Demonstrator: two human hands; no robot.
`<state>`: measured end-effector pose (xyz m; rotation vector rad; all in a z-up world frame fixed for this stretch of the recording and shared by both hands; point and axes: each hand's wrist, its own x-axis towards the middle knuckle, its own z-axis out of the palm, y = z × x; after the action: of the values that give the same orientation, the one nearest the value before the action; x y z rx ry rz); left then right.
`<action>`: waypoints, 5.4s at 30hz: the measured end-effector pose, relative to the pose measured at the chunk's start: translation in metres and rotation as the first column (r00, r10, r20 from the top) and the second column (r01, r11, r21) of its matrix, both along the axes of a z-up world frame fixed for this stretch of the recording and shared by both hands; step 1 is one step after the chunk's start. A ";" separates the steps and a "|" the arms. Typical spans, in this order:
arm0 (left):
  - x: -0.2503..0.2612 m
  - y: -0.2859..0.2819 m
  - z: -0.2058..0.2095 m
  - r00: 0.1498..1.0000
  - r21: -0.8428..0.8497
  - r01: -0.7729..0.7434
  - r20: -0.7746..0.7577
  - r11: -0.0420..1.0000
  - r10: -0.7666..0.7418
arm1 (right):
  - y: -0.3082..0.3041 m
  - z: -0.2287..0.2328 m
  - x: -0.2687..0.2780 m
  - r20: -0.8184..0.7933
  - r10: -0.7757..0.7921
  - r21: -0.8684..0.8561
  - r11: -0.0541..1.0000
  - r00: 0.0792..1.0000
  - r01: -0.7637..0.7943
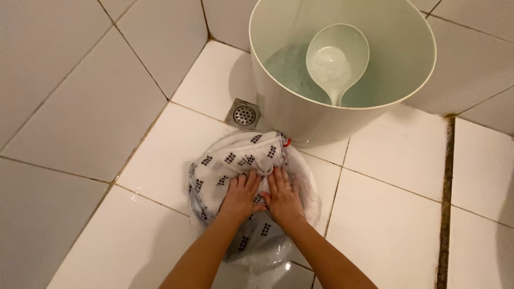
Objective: The person pours water from a bucket into a basin using a scoop and washes several items of clothing by hand, rubbing and rinsing them in the basin.
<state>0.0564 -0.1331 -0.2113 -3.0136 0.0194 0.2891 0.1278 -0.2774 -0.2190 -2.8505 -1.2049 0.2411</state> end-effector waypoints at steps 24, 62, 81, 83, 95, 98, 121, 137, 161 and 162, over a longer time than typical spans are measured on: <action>0.000 -0.056 -0.065 0.652 -0.795 -0.252 0.282 0.551 0.704 | -0.020 0.043 -0.021 -0.420 -0.218 0.544 0.716 0.881 0.437; 0.004 -0.035 -0.048 0.851 -0.355 -0.398 0.202 0.846 0.485 | 0.008 -0.041 0.013 -0.331 -0.236 0.056 0.962 0.914 0.269; -0.035 -0.053 0.009 0.885 -0.545 -0.305 -0.465 0.781 0.021 | -0.017 -0.040 0.033 -0.290 -0.023 0.211 0.974 0.957 0.088; -0.051 -0.072 0.034 0.838 -0.472 -0.285 -0.545 0.834 -0.021 | -0.040 -0.039 0.061 -0.566 0.143 0.519 0.826 0.812 0.217; 0.002 -0.003 0.169 0.949 -0.496 -0.223 -0.308 0.839 0.070 | -0.107 0.006 0.051 -0.918 0.131 0.395 0.357 0.373 0.846; 0.008 0.011 0.228 0.992 -0.678 -0.112 -0.029 0.727 0.125 | -0.091 0.000 0.033 -0.892 0.175 0.452 0.402 0.417 0.797; 0.025 0.054 0.315 0.910 -0.975 -0.070 -0.149 -0.212 0.386 | -0.042 0.135 -0.053 -0.821 0.057 0.447 0.682 0.568 0.578; -0.005 0.002 0.008 0.773 -0.543 -0.484 0.102 0.686 0.626 | -0.025 0.033 -0.016 -0.051 0.091 -0.636 0.765 0.995 -0.103; 0.028 0.066 -0.021 0.863 -0.524 -0.505 -0.328 0.686 0.385 | -0.022 0.063 -0.011 -0.986 0.110 0.154 0.276 0.128 0.949; 0.043 0.073 0.014 0.866 -0.495 -0.499 -0.310 0.711 0.392 | -0.017 0.084 -0.008 -0.954 0.112 0.299 0.294 0.278 0.908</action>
<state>0.0990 -0.0603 -0.1971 -3.5177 -0.7663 0.7260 0.1194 -0.2939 -0.1351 -1.4442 0.0499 0.7037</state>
